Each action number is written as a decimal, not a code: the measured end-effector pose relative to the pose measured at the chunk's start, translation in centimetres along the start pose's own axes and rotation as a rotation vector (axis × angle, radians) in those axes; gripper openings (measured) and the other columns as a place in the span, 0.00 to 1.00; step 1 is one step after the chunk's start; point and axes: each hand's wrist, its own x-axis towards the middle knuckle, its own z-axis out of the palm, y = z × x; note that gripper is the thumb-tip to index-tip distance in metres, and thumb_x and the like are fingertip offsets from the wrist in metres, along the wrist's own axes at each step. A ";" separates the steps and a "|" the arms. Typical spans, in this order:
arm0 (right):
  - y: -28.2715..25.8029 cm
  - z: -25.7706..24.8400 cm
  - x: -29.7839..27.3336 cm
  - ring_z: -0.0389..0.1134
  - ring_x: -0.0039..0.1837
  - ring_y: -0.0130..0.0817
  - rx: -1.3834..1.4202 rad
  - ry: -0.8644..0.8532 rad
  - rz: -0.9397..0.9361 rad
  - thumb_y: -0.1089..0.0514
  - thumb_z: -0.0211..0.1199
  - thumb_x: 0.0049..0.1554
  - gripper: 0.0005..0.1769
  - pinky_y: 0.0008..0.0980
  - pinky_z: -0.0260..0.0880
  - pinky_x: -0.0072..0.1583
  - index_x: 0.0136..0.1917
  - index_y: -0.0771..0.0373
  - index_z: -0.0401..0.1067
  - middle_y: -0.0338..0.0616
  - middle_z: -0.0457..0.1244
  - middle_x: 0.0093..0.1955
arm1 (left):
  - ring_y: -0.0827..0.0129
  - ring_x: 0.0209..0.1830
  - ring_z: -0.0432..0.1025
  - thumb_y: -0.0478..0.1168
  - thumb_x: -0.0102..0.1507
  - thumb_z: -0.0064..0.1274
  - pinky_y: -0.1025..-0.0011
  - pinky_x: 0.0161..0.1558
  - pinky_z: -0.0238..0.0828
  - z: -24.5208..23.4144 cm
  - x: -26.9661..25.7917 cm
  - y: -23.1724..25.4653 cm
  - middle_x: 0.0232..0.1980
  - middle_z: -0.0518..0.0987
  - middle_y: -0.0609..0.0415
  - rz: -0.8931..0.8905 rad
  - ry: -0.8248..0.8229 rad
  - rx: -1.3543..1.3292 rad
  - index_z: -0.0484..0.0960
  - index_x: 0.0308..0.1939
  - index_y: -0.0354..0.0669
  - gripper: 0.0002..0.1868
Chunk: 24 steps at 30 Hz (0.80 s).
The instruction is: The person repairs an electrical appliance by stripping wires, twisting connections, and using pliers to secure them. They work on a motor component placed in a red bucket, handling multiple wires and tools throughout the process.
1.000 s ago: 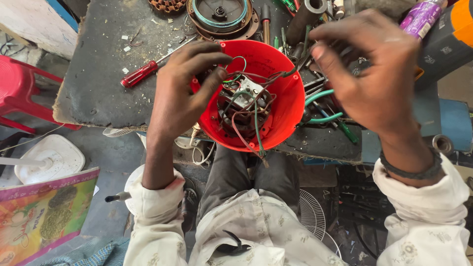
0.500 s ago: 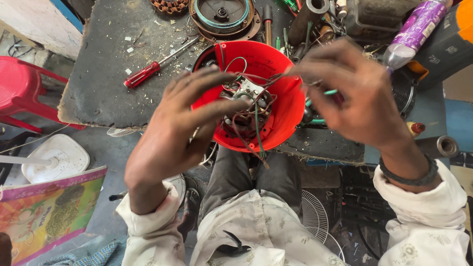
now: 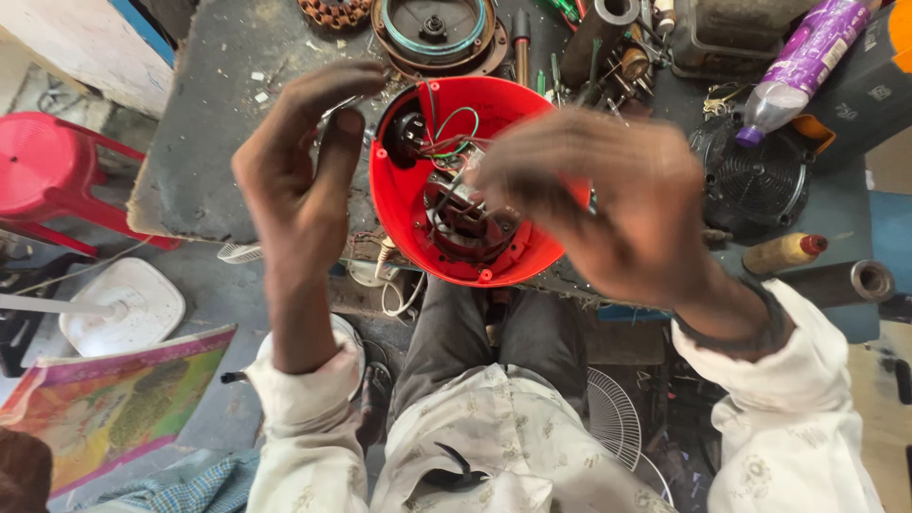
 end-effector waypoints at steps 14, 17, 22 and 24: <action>8.6 5.6 4.0 0.74 0.42 0.47 -0.273 -0.284 0.300 0.56 0.71 0.55 0.11 0.41 0.71 0.47 0.50 0.64 0.82 0.55 0.71 0.42 | 0.65 0.69 0.72 0.30 0.76 0.40 0.69 0.71 0.71 3.5 -0.9 -7.7 0.67 0.77 0.44 -0.222 0.168 -0.387 0.67 0.73 0.32 0.20; 8.7 6.3 3.7 0.73 0.45 0.52 -0.363 -0.259 0.291 0.57 0.69 0.54 0.11 0.45 0.71 0.49 0.50 0.62 0.83 0.55 0.71 0.42 | 0.65 0.70 0.72 0.30 0.77 0.41 0.69 0.72 0.70 3.6 -0.9 -7.6 0.68 0.77 0.44 -0.200 0.162 -0.401 0.67 0.72 0.32 0.19; 8.9 6.4 4.0 0.74 0.44 0.49 -0.302 -0.228 0.306 0.57 0.70 0.55 0.11 0.42 0.72 0.49 0.50 0.63 0.82 0.55 0.71 0.42 | 0.66 0.69 0.73 0.30 0.76 0.40 0.69 0.69 0.71 3.6 -0.9 -7.2 0.67 0.78 0.44 -0.218 0.163 -0.357 0.68 0.71 0.32 0.19; 8.9 6.3 4.1 0.76 0.44 0.43 -0.218 -0.215 0.363 0.58 0.70 0.54 0.11 0.38 0.74 0.49 0.49 0.65 0.81 0.53 0.72 0.42 | 0.66 0.68 0.73 0.30 0.76 0.40 0.69 0.68 0.72 3.7 -0.9 -7.0 0.67 0.78 0.43 -0.233 0.168 -0.363 0.69 0.71 0.32 0.19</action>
